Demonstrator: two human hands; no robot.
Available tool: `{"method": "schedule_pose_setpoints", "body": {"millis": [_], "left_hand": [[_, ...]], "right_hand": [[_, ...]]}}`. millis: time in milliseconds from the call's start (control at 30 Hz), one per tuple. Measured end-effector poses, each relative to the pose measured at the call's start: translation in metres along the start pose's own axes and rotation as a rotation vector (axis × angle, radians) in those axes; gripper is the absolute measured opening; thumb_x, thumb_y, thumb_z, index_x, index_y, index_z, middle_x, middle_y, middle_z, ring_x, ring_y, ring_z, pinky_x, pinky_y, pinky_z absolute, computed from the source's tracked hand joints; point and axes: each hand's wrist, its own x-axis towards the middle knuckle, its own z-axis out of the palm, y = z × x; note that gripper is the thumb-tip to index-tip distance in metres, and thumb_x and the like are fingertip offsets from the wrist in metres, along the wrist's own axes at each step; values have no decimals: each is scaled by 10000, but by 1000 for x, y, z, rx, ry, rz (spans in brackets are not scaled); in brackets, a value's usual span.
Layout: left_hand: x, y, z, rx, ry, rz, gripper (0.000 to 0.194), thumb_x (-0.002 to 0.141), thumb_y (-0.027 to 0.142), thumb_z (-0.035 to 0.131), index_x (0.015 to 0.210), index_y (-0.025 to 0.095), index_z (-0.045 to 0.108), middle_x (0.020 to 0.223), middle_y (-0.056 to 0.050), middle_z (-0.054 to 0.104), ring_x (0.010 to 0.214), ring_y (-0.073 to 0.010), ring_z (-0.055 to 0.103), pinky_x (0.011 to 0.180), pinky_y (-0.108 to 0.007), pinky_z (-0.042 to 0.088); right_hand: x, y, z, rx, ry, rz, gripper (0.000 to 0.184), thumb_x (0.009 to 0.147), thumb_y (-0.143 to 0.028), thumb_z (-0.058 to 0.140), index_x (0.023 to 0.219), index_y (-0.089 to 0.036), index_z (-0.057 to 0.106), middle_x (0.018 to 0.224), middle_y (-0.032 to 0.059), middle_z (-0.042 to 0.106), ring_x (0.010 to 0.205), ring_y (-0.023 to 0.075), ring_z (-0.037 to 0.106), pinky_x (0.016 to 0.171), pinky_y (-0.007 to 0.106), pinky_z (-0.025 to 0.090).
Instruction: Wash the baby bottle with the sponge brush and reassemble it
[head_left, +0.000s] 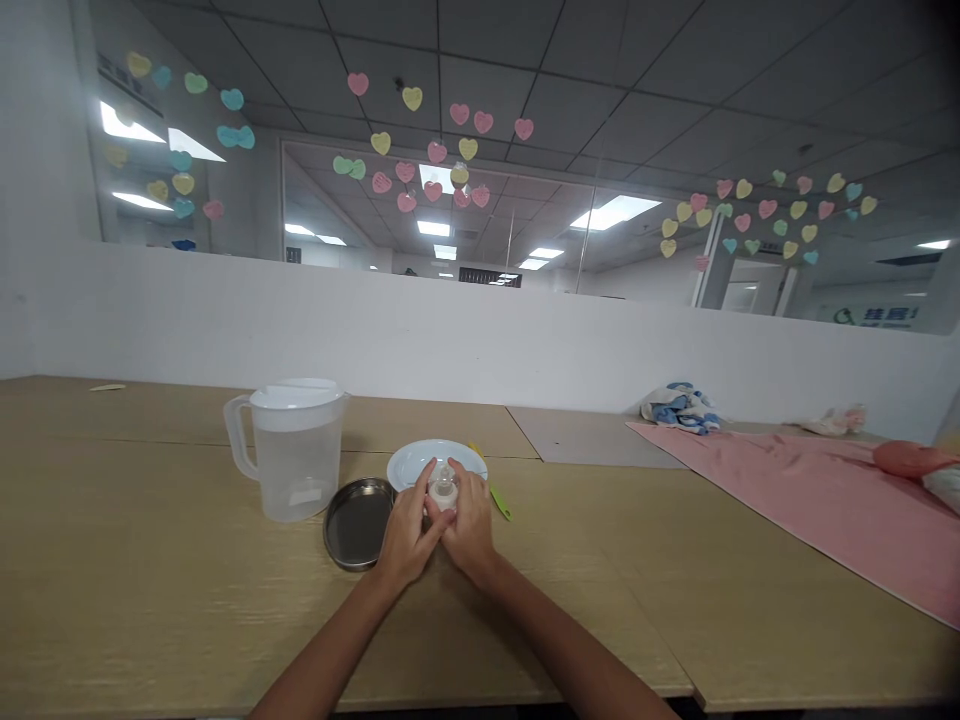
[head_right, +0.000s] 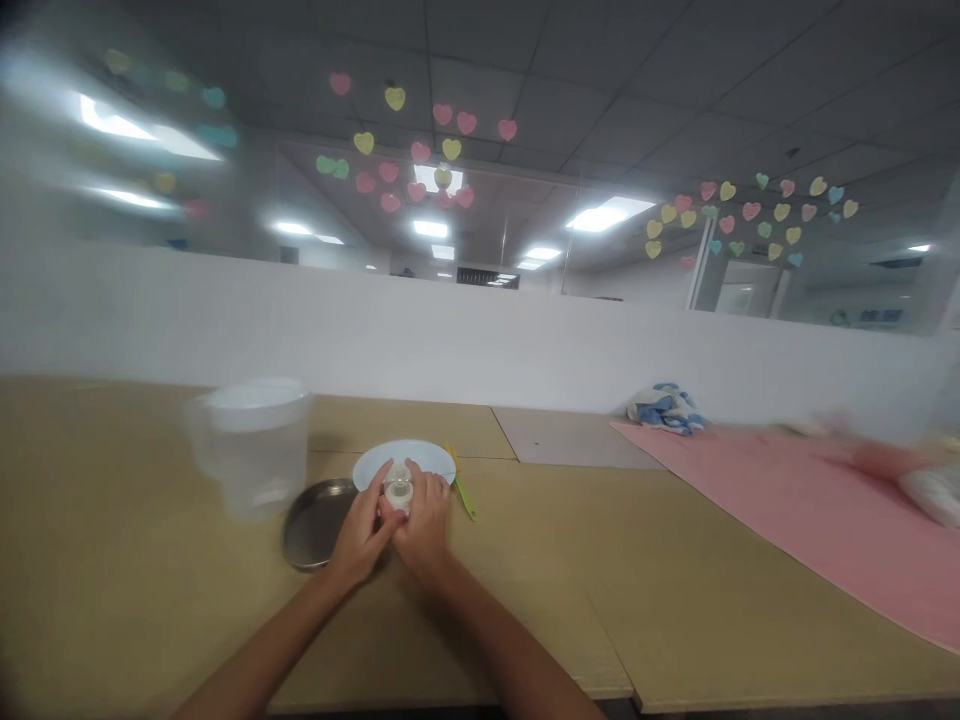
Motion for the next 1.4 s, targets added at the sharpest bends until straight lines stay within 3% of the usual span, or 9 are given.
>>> {"method": "schedule_pose_setpoints", "body": {"millis": [67,267,367,500,767,967,1167,1400], "left_hand": [[0,-6,1,12,-7,-13,732,819,496,461,1418,193,169,1106,-97,609,1003,-239,553,884,-389,407],[4,-27,9,2,-83,77,820,718,677,459,1355,176,335,1273,-161,511,1138,-303,486,959,-449,357],[4,-29,11,9,-84,73,801,704,621,543,1344,184,342,1244,-154,537,1131,-301,500,953,-453,370],[3,-23,10,44,-86,30,781,678,465,669,1334,201,338,1238,-124,546,1137,-280,503,953,-433,386],[3,-18,11,88,-62,7,696,704,311,651,1321,185,355,1205,-112,572,1111,-253,523,936,-401,409],[3,-17,11,114,-58,29,691,709,268,629,1328,183,334,1201,-103,574,1089,-241,536,922,-387,416],[2,-14,9,125,-30,63,671,696,276,639,1302,203,363,1172,-88,583,1044,-240,551,889,-382,427],[2,-12,10,155,2,89,533,688,251,629,1194,211,465,1114,-71,610,1001,-230,569,861,-359,434]], "right_hand": [[2,2,-4,26,-9,11,482,825,-409,512,1226,-150,450,983,96,595,908,222,526,859,409,389],[5,9,-9,150,-25,85,463,775,-414,578,1173,-186,515,958,75,617,877,212,533,823,373,413],[4,11,-9,251,-50,158,462,759,-409,594,1162,-194,523,996,71,611,876,202,535,809,347,423],[2,12,-7,375,-55,311,505,710,-428,634,1128,-165,529,892,55,604,809,190,543,749,317,438],[3,8,-5,545,-13,417,379,688,-405,645,973,-164,579,812,24,600,754,165,551,684,270,447],[1,9,-5,439,-15,359,382,728,-410,617,1018,-166,565,862,45,615,783,181,566,719,305,466],[-6,14,-7,269,79,39,504,805,-377,550,1248,-173,427,1151,120,553,1055,238,519,900,397,427],[-9,20,0,292,124,56,499,859,-379,475,1305,-188,362,1232,125,501,1132,238,488,932,407,419]]}}
